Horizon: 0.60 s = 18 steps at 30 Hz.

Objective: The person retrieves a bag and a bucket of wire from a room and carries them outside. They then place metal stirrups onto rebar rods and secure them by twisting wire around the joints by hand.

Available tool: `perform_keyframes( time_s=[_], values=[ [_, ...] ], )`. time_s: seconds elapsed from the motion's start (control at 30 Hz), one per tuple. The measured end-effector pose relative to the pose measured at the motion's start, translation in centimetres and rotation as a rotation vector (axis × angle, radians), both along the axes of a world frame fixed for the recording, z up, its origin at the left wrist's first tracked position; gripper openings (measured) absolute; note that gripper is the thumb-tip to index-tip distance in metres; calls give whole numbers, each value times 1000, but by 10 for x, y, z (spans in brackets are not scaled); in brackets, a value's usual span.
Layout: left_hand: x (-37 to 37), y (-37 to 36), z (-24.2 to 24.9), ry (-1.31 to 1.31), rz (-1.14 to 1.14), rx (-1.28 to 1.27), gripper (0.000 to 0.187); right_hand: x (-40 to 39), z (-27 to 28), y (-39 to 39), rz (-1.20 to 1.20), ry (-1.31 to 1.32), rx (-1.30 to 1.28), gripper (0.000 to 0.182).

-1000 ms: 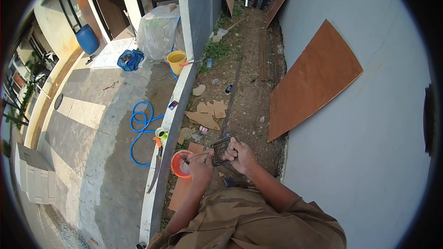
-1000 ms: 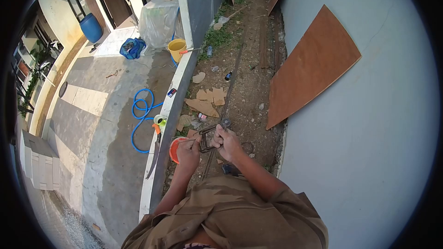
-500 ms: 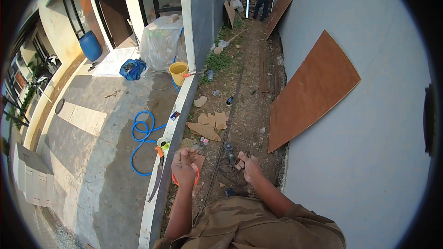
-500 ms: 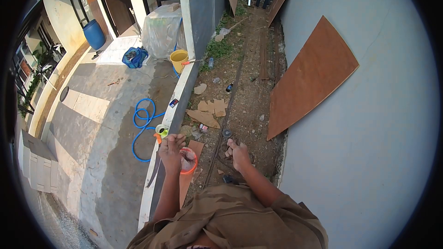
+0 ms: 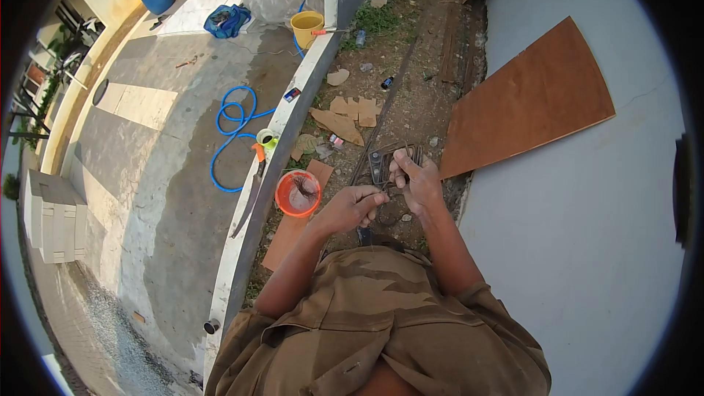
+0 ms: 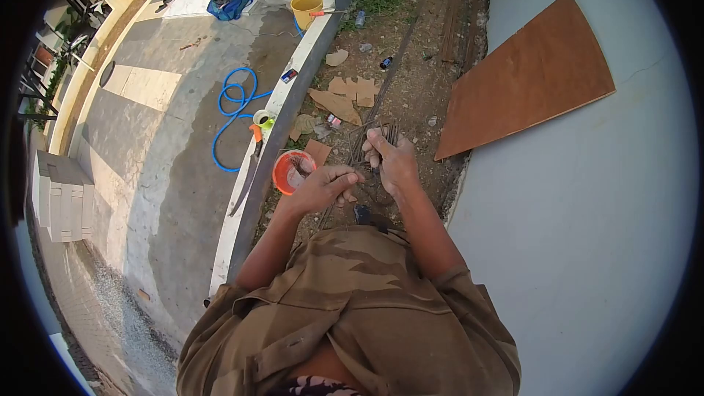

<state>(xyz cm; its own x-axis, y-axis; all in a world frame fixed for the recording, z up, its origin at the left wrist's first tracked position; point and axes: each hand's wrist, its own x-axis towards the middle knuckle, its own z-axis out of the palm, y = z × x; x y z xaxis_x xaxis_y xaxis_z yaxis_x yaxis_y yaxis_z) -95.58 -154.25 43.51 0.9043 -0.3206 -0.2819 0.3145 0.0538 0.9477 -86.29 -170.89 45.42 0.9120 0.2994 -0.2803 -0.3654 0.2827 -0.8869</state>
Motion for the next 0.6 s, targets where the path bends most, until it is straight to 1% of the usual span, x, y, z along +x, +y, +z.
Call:
perform_keyframes(
  time_s=[0.03, 0.07, 0.1, 0.17, 0.2, 0.3, 0.4, 0.47, 0.5, 0.6],
  values=[
    [-5, 3, -6, -10, -7, 11, 35, 1, -1, -2, -42, -1, -42, 16],
    [-10, 7, -11, 65, -4, 17, 32, 4, -1, -4, -84, -5, -82, 16],
    [-15, 10, -14, 4, 15, 24, 31, 7, -2, -5, -124, -17, -120, 17],
    [-23, 16, -18, -126, 50, 46, 29, 11, -4, -7, -120, -12, -132, 18],
    [-23, 18, -19, -106, 11, 37, 28, 10, -6, -7, -122, -9, -139, 18],
    [-26, 12, -11, -36, 21, -56, 26, 14, -9, -3, -161, 59, -69, 20],
    [-34, -3, -40, 144, 223, -795, 24, 21, -15, -3, -241, 78, -32, 22],
    [-34, -3, -55, 165, 228, -936, 26, 25, -17, -8, -224, 72, -37, 23],
    [-33, -3, -51, 175, 231, -1009, 28, 26, -18, -10, -215, 68, -41, 23],
    [-32, -5, -33, 204, 151, -984, 30, 31, -22, -10, -139, 22, -46, 23]
  ],
)
